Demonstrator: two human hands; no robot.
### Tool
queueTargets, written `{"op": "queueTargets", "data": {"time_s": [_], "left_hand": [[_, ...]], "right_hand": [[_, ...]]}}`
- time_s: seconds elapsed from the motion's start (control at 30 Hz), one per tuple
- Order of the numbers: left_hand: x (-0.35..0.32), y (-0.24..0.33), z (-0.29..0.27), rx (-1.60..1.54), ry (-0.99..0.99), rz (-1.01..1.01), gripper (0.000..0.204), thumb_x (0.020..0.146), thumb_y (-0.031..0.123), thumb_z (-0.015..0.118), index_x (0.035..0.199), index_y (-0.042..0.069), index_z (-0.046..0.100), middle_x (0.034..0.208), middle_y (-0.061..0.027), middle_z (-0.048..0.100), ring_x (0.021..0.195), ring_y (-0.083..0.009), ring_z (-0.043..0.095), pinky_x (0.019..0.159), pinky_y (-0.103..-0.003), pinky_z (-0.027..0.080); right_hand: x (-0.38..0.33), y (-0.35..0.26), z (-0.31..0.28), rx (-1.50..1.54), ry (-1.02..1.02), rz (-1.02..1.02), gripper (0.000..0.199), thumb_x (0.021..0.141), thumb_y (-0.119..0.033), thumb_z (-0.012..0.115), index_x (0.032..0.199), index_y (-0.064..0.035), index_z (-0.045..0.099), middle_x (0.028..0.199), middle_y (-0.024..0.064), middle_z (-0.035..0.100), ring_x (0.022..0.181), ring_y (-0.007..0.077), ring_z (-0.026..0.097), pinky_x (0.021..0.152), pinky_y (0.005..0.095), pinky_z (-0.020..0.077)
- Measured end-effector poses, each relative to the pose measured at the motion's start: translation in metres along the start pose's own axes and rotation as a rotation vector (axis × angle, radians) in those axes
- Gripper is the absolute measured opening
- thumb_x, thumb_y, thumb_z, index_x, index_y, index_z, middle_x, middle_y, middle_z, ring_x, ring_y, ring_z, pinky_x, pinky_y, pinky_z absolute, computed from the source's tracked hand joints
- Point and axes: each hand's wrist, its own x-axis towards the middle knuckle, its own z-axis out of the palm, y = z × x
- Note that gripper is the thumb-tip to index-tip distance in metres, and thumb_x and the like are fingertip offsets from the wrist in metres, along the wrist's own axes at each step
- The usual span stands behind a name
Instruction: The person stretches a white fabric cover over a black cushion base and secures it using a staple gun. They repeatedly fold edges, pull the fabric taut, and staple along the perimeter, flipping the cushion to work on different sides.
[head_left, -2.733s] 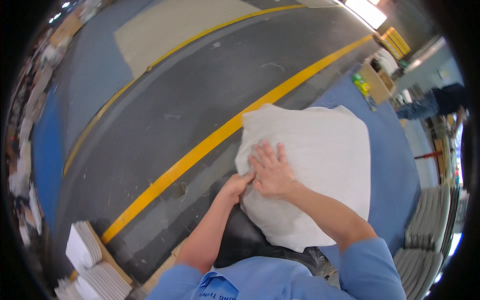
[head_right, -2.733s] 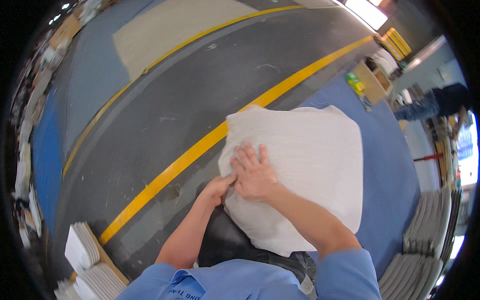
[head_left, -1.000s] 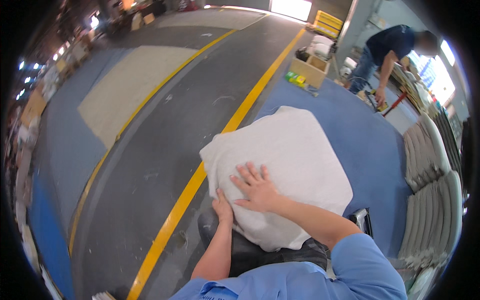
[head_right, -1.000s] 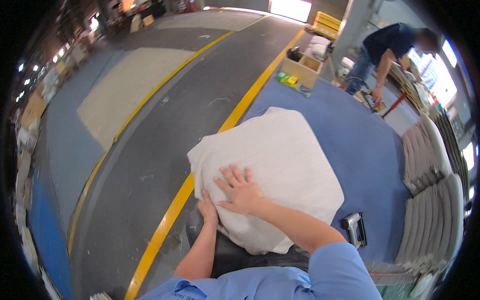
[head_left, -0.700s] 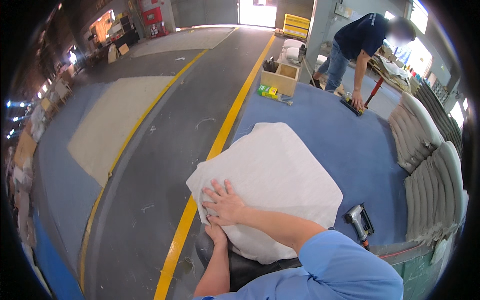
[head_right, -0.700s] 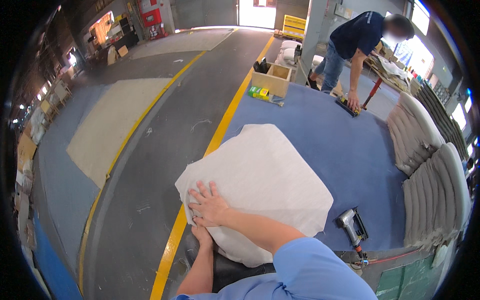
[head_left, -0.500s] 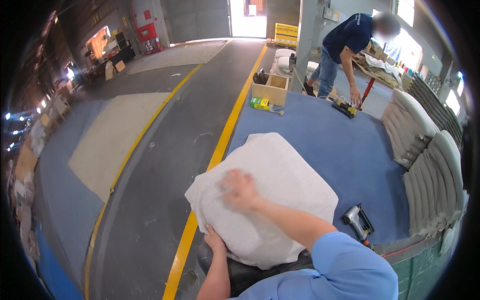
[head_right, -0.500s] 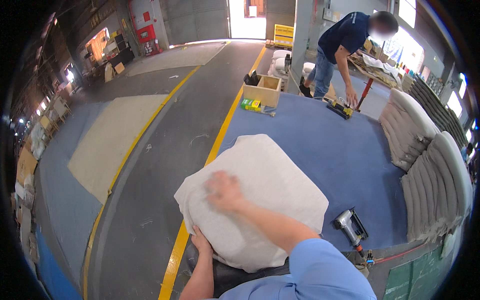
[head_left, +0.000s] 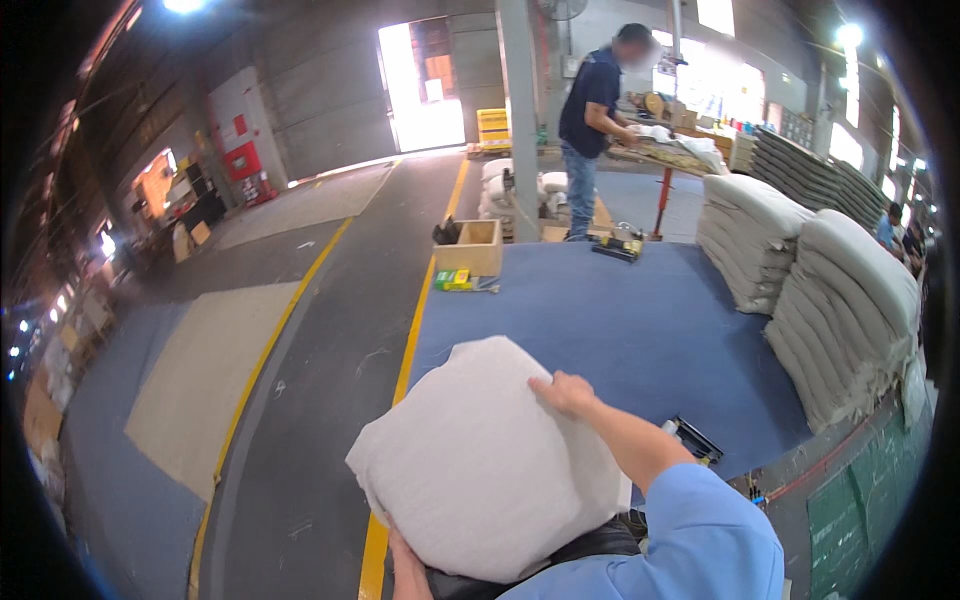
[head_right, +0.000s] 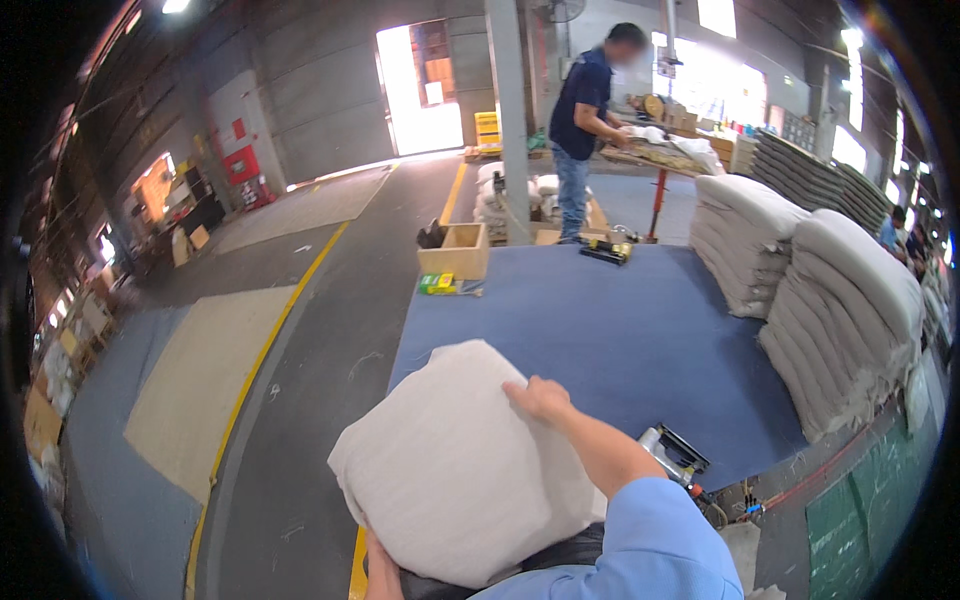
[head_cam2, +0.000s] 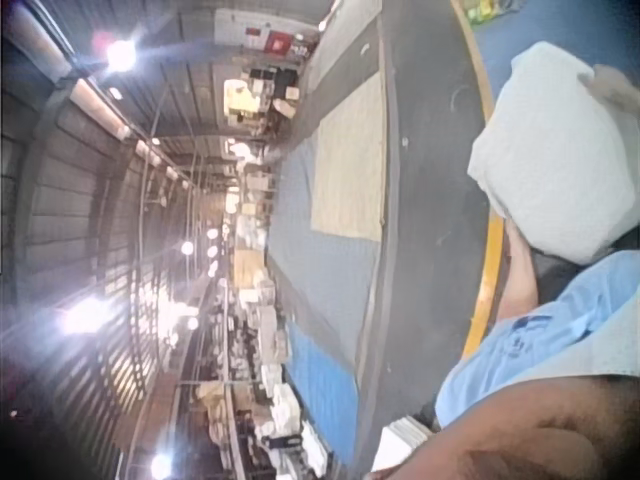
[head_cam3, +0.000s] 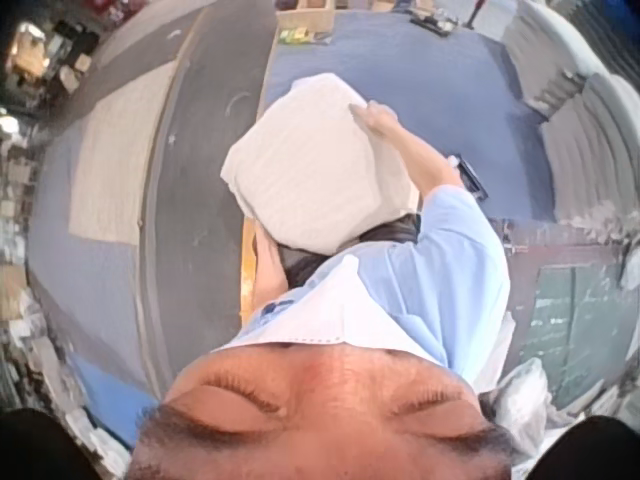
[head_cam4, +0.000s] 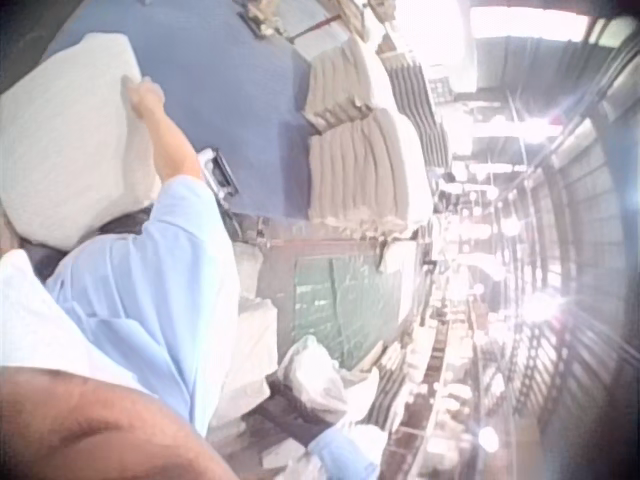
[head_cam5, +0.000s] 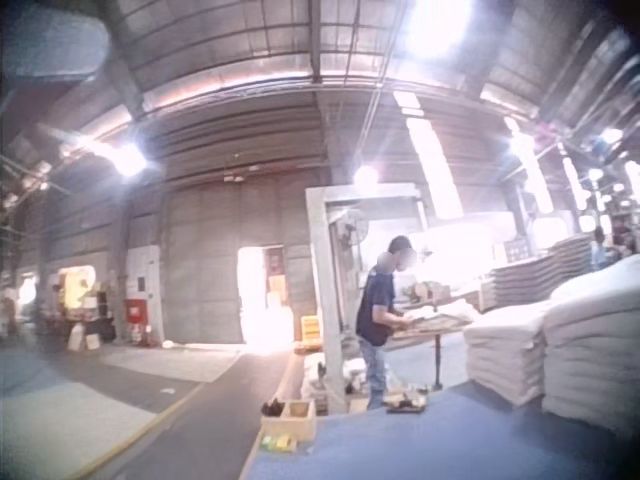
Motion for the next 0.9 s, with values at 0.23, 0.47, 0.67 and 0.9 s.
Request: {"op": "queueTargets", "data": {"time_s": [0.23,0.47,0.67,0.9], "left_hand": [[-0.003,0.026,0.013,-0.084,-0.114,-0.047,0.071,0.113,0.052,0.050,0.157,-0.003,0.045,0.148,-0.0188,0.063,0.127,-0.0309,0.066,0.107,-0.045,0.055],[-0.107,0.152,0.097,-0.057,-0.425,0.165,0.070,0.113,0.051,0.049,0.157,-0.002,0.045,0.148,-0.0186,0.062,0.127,-0.0290,0.066,0.108,-0.044,0.055],[-0.226,0.225,0.218,0.354,-0.671,0.575,0.066,0.114,0.049,0.050,0.156,-0.001,0.048,0.145,-0.0181,0.064,0.125,-0.0277,0.067,0.105,-0.042,0.056],[-0.211,0.098,0.272,1.584,-0.882,1.150,0.021,0.096,0.022,0.066,0.109,0.007,0.074,0.085,-0.0279,0.071,0.086,-0.0459,0.072,0.077,-0.051,0.057]], "right_hand": [[-0.032,0.037,0.012,0.292,0.005,0.060,0.088,0.102,-0.074,0.042,0.140,0.0021,0.066,0.140,0.0272,0.067,0.134,0.0424,0.062,0.111,0.0508,0.0481],[-0.033,-0.017,0.019,0.788,-0.017,-0.087,0.082,0.105,-0.072,0.037,0.138,-0.0017,0.066,0.138,0.0257,0.068,0.133,0.0408,0.062,0.113,0.0494,0.0452],[-0.014,-0.077,-0.003,1.322,0.032,-0.302,0.082,0.107,-0.070,0.038,0.159,-0.0072,0.046,0.160,0.0203,0.051,0.149,0.0338,0.047,0.122,0.0443,0.0366],[-0.028,-0.008,0.012,1.843,-0.242,-0.631,0.068,0.109,-0.058,0.050,0.153,-0.0058,0.048,0.149,0.0144,0.055,0.134,0.0329,0.058,0.115,0.0491,0.0475]]}}
